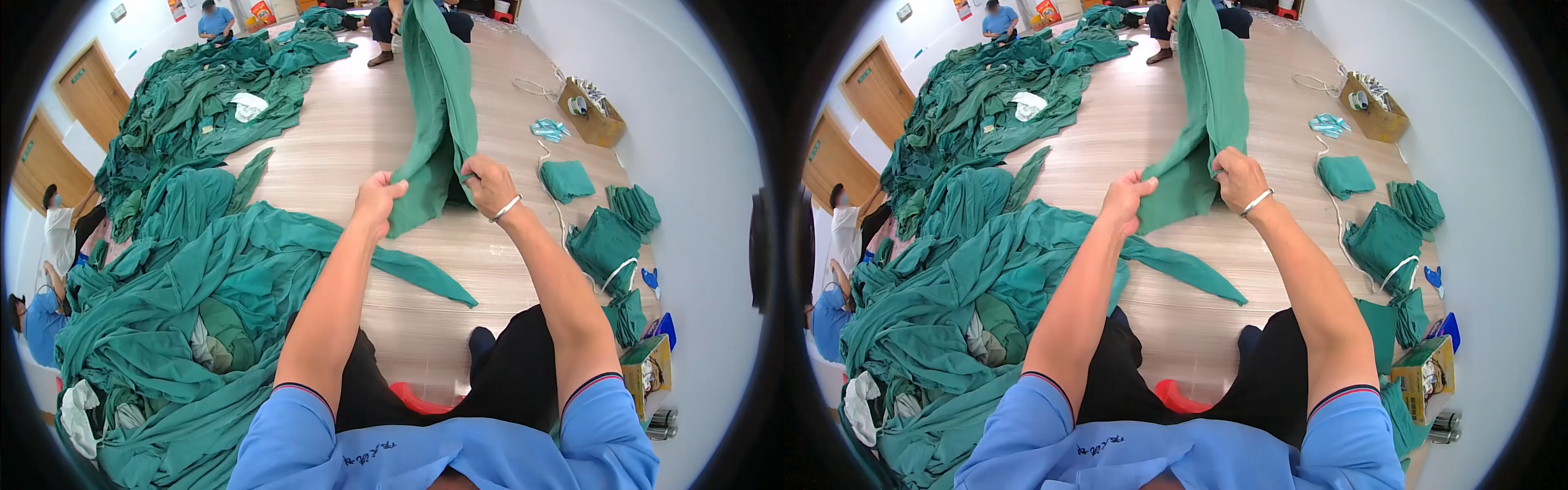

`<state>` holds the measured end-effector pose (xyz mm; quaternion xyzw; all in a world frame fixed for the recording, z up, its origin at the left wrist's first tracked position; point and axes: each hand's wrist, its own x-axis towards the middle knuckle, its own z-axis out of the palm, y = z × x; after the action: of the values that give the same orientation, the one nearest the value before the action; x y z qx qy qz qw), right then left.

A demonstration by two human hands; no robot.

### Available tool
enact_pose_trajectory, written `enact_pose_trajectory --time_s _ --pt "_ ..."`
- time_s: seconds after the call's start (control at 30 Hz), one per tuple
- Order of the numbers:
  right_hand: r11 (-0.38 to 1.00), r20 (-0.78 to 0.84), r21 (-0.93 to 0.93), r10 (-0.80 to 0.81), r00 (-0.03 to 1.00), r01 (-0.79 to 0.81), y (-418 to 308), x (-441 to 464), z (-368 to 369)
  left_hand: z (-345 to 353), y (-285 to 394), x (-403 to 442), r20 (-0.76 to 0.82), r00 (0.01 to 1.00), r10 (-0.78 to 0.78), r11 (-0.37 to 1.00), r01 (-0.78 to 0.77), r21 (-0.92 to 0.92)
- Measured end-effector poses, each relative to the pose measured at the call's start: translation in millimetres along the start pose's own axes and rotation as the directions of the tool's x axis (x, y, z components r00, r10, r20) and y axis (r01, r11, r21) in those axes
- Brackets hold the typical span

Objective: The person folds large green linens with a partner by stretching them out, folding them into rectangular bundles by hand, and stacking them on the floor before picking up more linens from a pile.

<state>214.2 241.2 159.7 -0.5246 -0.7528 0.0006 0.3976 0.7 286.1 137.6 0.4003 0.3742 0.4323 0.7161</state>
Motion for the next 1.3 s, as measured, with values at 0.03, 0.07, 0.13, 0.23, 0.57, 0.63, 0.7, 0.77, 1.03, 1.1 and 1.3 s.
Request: enact_pose_trajectory --time_s 0.03,0.07,0.13,0.23,0.57,0.63,0.7,0.77,1.03,1.1,1.3 --pt "1.000 -0.002 0.018 -0.010 1.000 0.010 -0.8 2.2 -0.5 4.2 5.7 4.6 -0.013 0.999 0.029 1.000 -0.029 -0.008" --pt "0.999 -0.013 0.031 -0.026 1.000 0.027 1.6 7.6 -2.5 9.4 10.7 7.9 -0.002 0.999 0.038 0.999 -0.038 -0.006" --pt "1.000 -0.007 0.010 -0.021 1.000 0.021 9.6 11.2 -2.6 19.1 16.3 10.6 -0.037 0.997 0.066 0.998 -0.066 0.005" --pt "0.999 0.039 0.049 -0.010 0.999 0.008 17.2 18.0 -2.2 24.6 3.2 32.0 0.026 0.976 0.218 0.946 -0.218 0.240" --pt "0.961 0.219 0.230 0.103 0.970 -0.153 7.5 25.8 40.0 37.5 -18.7 57.0 0.228 0.895 0.384 0.811 -0.445 0.380" --pt "0.925 0.205 0.253 0.236 0.950 -0.285 15.5 26.0 39.8 35.1 -12.0 50.1 0.360 0.861 0.360 0.743 -0.498 0.447" --pt "0.860 0.170 0.351 0.331 0.928 -0.371 19.5 27.1 36.9 32.0 -6.3 43.3 0.389 0.854 0.346 0.729 -0.506 0.462" --pt "0.744 0.250 0.484 0.388 0.887 -0.461 11.7 31.8 29.7 27.9 3.6 31.5 0.421 0.856 0.300 0.718 -0.493 0.492" --pt "0.778 0.220 0.457 0.370 0.903 -0.431 3.7 45.5 20.7 -9.9 26.2 17.6 0.224 0.973 0.055 0.899 -0.146 0.412" --pt "0.755 0.189 0.487 0.399 0.897 -0.439 -4.5 46.4 17.8 -7.8 29.0 16.9 0.212 0.968 0.136 0.940 -0.193 0.280" --pt "0.905 0.124 0.349 0.211 0.970 -0.242 -8.1 54.1 1.6 -1.5 54.6 16.1 -0.062 0.882 0.468 0.883 -0.469 -0.003"
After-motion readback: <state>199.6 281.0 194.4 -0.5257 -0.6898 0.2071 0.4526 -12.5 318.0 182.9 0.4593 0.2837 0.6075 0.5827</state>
